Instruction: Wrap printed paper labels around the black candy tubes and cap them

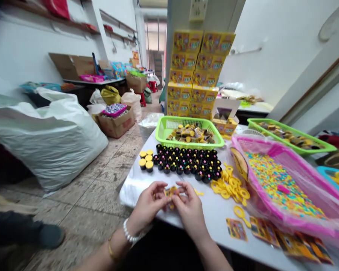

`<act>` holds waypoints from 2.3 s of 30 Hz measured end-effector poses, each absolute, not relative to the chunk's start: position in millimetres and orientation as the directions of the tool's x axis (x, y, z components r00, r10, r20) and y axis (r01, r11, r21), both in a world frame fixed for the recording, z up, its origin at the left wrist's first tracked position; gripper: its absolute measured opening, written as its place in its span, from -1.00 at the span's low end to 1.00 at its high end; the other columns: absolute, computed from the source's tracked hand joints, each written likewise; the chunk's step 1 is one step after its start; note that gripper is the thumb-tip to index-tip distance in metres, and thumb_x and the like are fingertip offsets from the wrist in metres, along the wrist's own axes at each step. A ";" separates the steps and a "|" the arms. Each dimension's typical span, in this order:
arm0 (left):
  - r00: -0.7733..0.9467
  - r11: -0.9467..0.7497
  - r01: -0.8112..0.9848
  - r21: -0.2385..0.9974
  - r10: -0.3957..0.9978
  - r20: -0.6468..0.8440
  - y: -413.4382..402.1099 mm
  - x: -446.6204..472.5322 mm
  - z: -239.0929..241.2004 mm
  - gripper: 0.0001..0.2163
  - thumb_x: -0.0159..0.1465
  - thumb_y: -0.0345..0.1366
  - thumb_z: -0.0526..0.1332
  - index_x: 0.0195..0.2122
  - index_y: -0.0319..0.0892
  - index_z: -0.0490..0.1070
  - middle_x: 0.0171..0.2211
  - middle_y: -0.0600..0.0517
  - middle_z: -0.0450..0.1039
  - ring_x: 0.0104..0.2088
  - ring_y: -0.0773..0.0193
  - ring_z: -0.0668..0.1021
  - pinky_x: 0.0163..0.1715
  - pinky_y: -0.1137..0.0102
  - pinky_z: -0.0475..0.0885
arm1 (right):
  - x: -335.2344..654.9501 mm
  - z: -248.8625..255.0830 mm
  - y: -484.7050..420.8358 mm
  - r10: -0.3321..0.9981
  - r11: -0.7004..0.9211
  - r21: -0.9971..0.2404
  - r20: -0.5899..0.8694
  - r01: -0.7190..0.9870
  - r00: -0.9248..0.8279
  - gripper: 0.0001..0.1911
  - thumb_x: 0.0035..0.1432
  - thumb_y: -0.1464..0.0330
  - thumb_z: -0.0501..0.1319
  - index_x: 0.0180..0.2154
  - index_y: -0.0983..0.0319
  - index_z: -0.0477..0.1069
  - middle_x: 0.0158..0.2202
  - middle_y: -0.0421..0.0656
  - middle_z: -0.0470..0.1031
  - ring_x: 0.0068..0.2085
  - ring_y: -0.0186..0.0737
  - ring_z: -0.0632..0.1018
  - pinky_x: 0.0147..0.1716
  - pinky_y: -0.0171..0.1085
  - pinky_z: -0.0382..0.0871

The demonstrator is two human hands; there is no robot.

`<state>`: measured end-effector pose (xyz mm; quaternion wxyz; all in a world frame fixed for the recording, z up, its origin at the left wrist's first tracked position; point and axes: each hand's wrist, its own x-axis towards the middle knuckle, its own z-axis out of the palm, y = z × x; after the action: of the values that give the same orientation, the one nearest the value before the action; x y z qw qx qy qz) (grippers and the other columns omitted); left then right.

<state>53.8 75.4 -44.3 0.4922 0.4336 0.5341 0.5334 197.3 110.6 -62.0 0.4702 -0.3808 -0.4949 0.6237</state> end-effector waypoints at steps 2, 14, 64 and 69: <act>-0.139 0.072 -0.089 0.993 0.987 -0.084 78.5 52.3 -44.0 -0.65 0.08 -0.30 0.35 -0.14 -0.25 0.33 -0.49 0.15 0.39 -0.57 0.42 0.45 -0.57 0.53 0.35 | 199.7 -64.2 110.2 0.954 -0.073 -0.980 -0.015 -0.183 -0.300 -0.51 -0.02 0.19 0.39 -0.06 0.21 0.36 -0.38 -0.25 0.44 -0.43 -0.28 0.54 -0.42 -0.31 0.45; -0.387 -0.018 -0.005 1.000 0.922 0.015 53.7 50.8 -32.1 -0.71 0.25 -0.08 0.24 -0.20 -0.22 0.38 -0.58 0.17 0.31 -0.67 0.47 0.33 -0.69 0.56 0.24 | 196.8 -55.7 123.8 0.971 -0.085 -0.957 -0.016 -0.279 -0.241 -0.74 -0.02 0.18 0.40 -0.41 0.24 0.53 -0.41 -0.16 0.56 -0.39 -0.29 0.51 -0.41 -0.33 0.40; -0.509 -0.283 0.409 0.868 0.718 0.474 35.6 34.1 -13.1 -0.90 0.23 -0.33 0.29 -0.25 -0.13 0.58 -0.31 -0.02 0.51 -0.36 0.31 0.52 -0.45 0.49 0.40 | 148.4 -37.0 106.1 0.891 0.363 -0.931 0.360 -0.042 -0.275 -0.84 0.17 0.21 0.28 -0.31 0.17 0.50 -0.32 -0.16 0.53 -0.24 -0.18 0.51 -0.19 -0.24 0.35; -0.508 -0.247 0.387 0.888 0.747 0.429 40.7 29.9 -16.9 -0.84 0.19 -0.20 0.32 -0.45 -0.16 0.54 -0.46 0.00 0.46 -0.46 0.31 0.47 -0.51 0.50 0.35 | 144.6 -37.0 104.3 0.851 0.488 -0.872 0.482 -0.026 -0.208 -0.82 0.14 0.21 0.27 -0.43 0.16 0.46 -0.43 -0.18 0.50 -0.34 -0.17 0.52 -0.32 -0.29 0.38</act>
<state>29.9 40.7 -16.9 0.1429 0.4752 0.5968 0.6306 144.6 104.3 -37.0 0.5478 -0.3095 -0.6663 0.4002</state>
